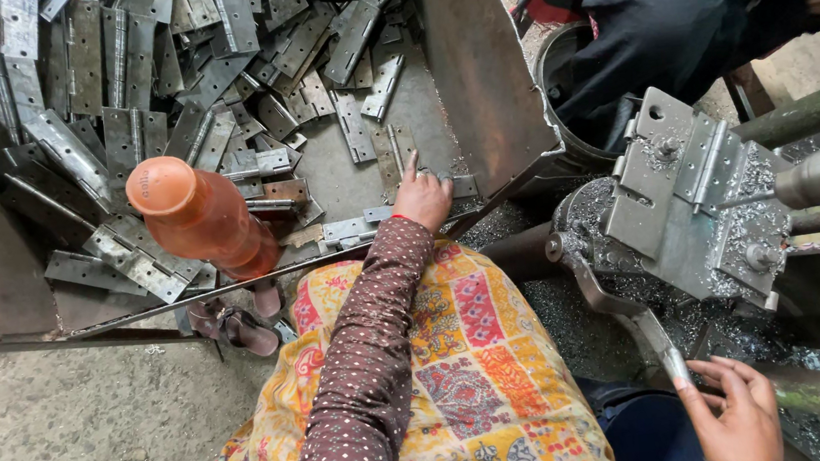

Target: The person repeatedly picks metal hinge-like parts from a bin, places them on a grinding machine, and operates the lever to grind the edges. The person handles the parts one at a time and returns them to the bin after each cycle.

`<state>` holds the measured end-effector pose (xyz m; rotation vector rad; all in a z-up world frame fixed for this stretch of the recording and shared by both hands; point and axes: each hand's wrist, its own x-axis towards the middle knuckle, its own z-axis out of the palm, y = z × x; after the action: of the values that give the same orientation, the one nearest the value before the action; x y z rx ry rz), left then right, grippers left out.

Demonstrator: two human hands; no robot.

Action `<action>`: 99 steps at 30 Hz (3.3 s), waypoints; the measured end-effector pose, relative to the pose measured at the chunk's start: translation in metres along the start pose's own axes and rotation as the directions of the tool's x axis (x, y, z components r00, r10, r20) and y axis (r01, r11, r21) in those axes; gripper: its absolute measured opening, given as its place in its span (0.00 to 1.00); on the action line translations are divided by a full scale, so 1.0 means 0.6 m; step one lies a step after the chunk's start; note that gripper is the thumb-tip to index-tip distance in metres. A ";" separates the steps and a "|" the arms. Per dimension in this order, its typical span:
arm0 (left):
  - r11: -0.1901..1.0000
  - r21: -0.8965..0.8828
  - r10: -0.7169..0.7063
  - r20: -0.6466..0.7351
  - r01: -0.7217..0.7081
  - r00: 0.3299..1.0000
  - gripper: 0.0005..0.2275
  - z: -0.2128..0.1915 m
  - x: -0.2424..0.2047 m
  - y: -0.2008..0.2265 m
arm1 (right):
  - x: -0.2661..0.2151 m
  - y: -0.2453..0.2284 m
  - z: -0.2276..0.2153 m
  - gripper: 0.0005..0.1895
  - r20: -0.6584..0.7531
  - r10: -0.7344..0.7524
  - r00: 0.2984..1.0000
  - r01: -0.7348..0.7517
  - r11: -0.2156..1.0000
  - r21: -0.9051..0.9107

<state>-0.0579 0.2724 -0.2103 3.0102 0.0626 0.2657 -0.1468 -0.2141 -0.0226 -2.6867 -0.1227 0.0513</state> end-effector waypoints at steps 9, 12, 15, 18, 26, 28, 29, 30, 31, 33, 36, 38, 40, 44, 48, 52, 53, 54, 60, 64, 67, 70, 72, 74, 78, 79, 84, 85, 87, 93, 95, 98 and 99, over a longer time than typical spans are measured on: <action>0.970 -0.175 -0.201 -0.196 0.167 0.960 0.12 0.001 -0.004 -0.018 | -0.003 -0.003 0.002 0.18 -0.020 -0.013 1.000 0.014 1.000 0.025; 0.938 -0.251 -0.284 -0.164 0.238 0.945 0.11 -0.014 -0.008 -0.010 | -0.004 -0.008 0.002 0.19 -0.017 -0.011 1.000 0.012 0.998 0.058; 0.831 -0.409 -0.466 -0.145 0.376 0.873 0.13 -0.054 -0.009 0.000 | -0.005 -0.016 -0.004 0.19 -0.010 -0.024 1.000 0.025 0.996 0.081; 0.616 -0.590 -0.654 -0.012 0.523 0.757 0.15 -0.117 -0.020 0.006 | -0.008 -0.027 -0.005 0.19 -0.008 -0.055 0.998 0.056 0.990 0.126; 0.354 -0.935 -0.741 -0.258 0.034 0.620 0.16 -0.280 -0.104 0.083 | -0.012 -0.053 -0.014 0.18 -0.030 -0.151 0.988 0.152 0.987 0.058; 0.312 -0.947 -0.710 -0.287 -0.078 0.643 0.15 -0.312 -0.121 0.126 | -0.012 -0.051 -0.012 0.18 -0.045 -0.197 0.979 0.199 0.979 0.046; 0.287 -0.949 -0.695 -0.301 -0.132 0.654 0.15 -0.330 -0.127 0.146 | -0.012 -0.050 -0.013 0.19 -0.036 -0.176 0.984 0.177 0.983 0.042; 0.247 -0.962 -0.672 -0.255 -0.114 0.696 0.14 -0.348 -0.125 0.168 | -0.010 -0.050 -0.012 0.19 -0.027 -0.159 0.987 0.160 0.986 0.040; 0.208 -0.974 -0.645 -0.208 -0.093 0.736 0.14 -0.363 -0.120 0.196 | -0.009 -0.050 -0.010 0.20 -0.018 -0.142 0.990 0.143 0.989 0.038; 0.373 -0.924 -0.580 -0.298 -0.077 0.759 0.13 -0.385 -0.104 0.254 | -0.013 -0.050 -0.008 0.19 -0.061 -0.192 0.980 0.192 0.981 0.002; 0.627 -0.777 -0.476 -0.322 0.059 0.818 0.13 -0.393 -0.060 0.351 | -0.015 -0.052 -0.008 0.19 -0.090 -0.231 0.969 0.231 0.973 -0.014; 0.926 -0.360 -0.238 -0.329 0.111 0.914 0.18 -0.386 -0.029 0.397 | -0.020 -0.054 -0.008 0.19 -0.087 -0.212 0.973 0.212 0.977 -0.011; 0.992 -0.110 -0.088 -0.307 0.056 0.948 0.22 -0.370 -0.019 0.437 | -0.020 -0.053 -0.010 0.19 -0.073 -0.165 0.984 0.165 0.986 -0.008; 0.996 -0.061 0.055 -0.139 -0.064 0.989 0.23 -0.324 -0.063 0.509 | -0.017 -0.048 -0.009 0.20 -0.111 -0.252 0.961 0.254 0.967 0.006; 0.997 -0.057 0.045 -0.232 -0.060 0.972 0.26 -0.278 -0.051 0.532 | -0.015 -0.049 -0.004 0.21 -0.105 -0.251 0.962 0.253 0.968 0.001; 1.000 0.018 0.020 -0.194 -0.017 0.981 0.24 -0.253 0.022 0.530 | -0.015 -0.052 -0.010 0.20 -0.027 -0.165 0.986 0.166 0.986 0.023; 1.000 -0.004 0.018 -0.194 -0.019 0.981 0.24 -0.252 0.033 0.529 | -0.016 -0.053 -0.012 0.20 -0.019 -0.158 0.987 0.159 0.987 0.021; 1.000 -0.024 0.015 -0.193 -0.020 0.981 0.24 -0.251 0.036 0.528 | -0.016 -0.054 -0.012 0.20 -0.011 -0.152 0.988 0.152 0.988 0.020; 0.999 0.004 0.048 -0.197 -0.048 0.979 0.24 -0.263 -0.036 0.541 | -0.013 -0.051 -0.010 0.19 -0.044 -0.210 0.977 0.212 0.976 0.041; 0.999 -0.023 0.025 -0.201 -0.030 0.979 0.24 -0.264 -0.020 0.544 | -0.014 -0.047 -0.007 0.19 -0.043 -0.233 0.972 0.235 0.971 0.049; 0.998 -0.067 -0.024 -0.230 0.009 0.973 0.23 -0.261 0.030 0.543 | -0.019 -0.051 -0.013 0.20 -0.059 -0.227 0.972 0.230 0.971 0.070; 0.999 -0.024 -0.031 -0.218 0.026 0.976 0.21 -0.260 0.054 0.538 | -0.020 -0.062 -0.018 0.19 -0.058 -0.193 0.980 0.196 0.979 0.050; 1.000 -0.017 -0.008 -0.247 0.005 0.969 0.22 -0.259 0.051 0.536 | -0.017 -0.065 -0.020 0.20 -0.049 -0.192 0.980 0.194 0.980 0.042; 0.999 -0.035 0.000 -0.206 -0.007 0.979 0.22 -0.258 0.037 0.536 | -0.013 -0.059 -0.017 0.21 -0.035 -0.186 0.982 0.188 0.982 0.038; 0.993 -0.115 -0.009 -0.194 -0.013 0.981 0.22 -0.261 0.017 0.533 | -0.019 -0.020 0.020 0.23 -0.058 -0.225 0.973 0.227 0.973 0.030; 0.994 -0.108 -0.002 -0.188 -0.018 0.982 0.22 -0.265 0.017 0.531 | -0.021 -0.006 0.035 0.24 -0.084 -0.251 0.964 0.254 0.967 0.027; 0.997 -0.072 0.020 -0.266 -0.040 0.964 0.21 -0.287 0.031 0.523 | -0.060 0.058 0.155 0.29 0.086 -0.054 0.995 0.060 0.996 -0.072; 0.994 -0.095 0.035 -0.199 -0.054 0.979 0.21 -0.289 0.032 0.521 | -0.065 0.070 0.176 0.26 0.181 0.038 0.983 -0.026 0.998 -0.064; 0.988 -0.144 0.045 -0.062 -0.054 0.997 0.19 -0.291 0.028 0.514 | -0.063 0.091 0.203 0.30 0.064 -0.139 0.988 0.143 0.987 -0.075; 0.995 -0.056 0.061 -0.287 -0.080 0.956 0.24 -0.281 0.008 0.515 | -0.008 0.083 0.143 0.39 0.403 0.098 0.910 0.000 0.971 -0.237; 0.995 -0.068 0.068 -0.127 -0.077 0.990 0.21 -0.271 0.020 0.514 | 0.021 0.068 0.110 0.38 0.426 0.102 0.899 0.024 0.959 -0.281; 0.997 -0.047 0.063 -0.057 -0.066 0.996 0.20 -0.252 0.057 0.523 | 0.027 0.069 0.097 0.39 0.421 0.081 0.904 0.045 0.959 -0.281; 0.998 -0.032 0.055 -0.070 -0.057 0.996 0.20 -0.247 0.069 0.525 | 0.023 0.073 0.104 0.38 0.387 0.069 0.920 0.032 0.968 -0.248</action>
<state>-0.0337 -0.0210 -0.0197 2.9715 -0.0198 0.3732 -0.1334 -0.2249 -0.0982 -2.8921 -0.2415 0.6246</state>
